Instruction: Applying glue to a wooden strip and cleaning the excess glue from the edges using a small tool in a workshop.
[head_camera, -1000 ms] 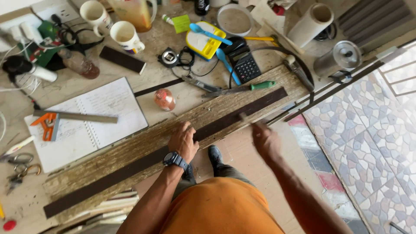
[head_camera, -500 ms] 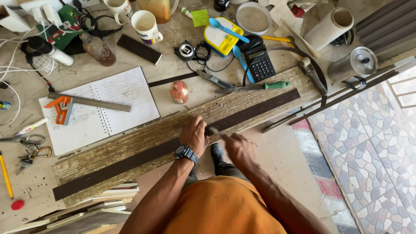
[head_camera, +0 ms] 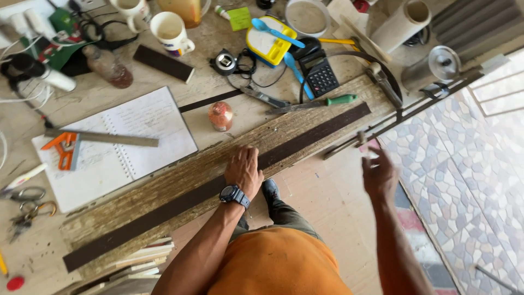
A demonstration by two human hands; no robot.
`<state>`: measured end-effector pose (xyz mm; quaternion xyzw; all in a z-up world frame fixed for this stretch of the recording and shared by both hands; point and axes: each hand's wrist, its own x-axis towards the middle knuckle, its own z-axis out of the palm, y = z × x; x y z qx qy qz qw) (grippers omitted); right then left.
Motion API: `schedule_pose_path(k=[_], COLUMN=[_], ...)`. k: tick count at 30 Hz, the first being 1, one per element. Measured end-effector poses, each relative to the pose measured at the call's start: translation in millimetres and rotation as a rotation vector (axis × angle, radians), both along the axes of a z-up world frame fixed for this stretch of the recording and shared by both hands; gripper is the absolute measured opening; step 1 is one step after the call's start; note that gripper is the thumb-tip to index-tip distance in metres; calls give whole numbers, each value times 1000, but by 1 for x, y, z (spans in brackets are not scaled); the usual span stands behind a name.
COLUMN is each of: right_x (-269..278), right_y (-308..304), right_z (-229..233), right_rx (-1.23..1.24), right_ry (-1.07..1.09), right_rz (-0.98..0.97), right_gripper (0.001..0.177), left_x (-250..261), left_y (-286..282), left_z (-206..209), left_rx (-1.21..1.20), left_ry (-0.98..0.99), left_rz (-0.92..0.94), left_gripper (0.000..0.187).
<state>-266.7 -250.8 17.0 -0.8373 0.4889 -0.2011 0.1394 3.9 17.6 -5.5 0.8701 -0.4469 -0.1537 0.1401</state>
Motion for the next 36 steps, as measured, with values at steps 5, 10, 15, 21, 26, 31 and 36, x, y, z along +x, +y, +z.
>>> schedule_pose_path(k=[5, 10, 15, 21, 26, 31, 36], right_x=[-28, -24, -31, -22, -4, 39, 83], right_y=[87, 129, 63, -40, -135, -200, -237], right_z=[-99, -78, -55, -5, -10, 6, -4], right_rx=[410, 578, 537, 292, 120, 104, -1], right_ry=[-272, -304, -435, -267, -178, -150, -156], right_rz=[-93, -214, -269, -131, 59, 276, 580], right_gripper=[28, 29, 29, 25, 15, 12, 25], left_x=[5, 20, 13, -35, -90, -142, -250], left_y=[4, 9, 20, 32, 74, 90, 146], left_z=[25, 5, 40, 69, -16, -22, -100], left_rx=[-3, -71, -201, -670, -266, 276, 148], left_ry=[-36, 147, 232, 212, 281, 653, 697], left_rz=[-28, -27, -34, -179, 71, 632, 1210], left_gripper=[60, 69, 66, 20, 27, 42, 26])
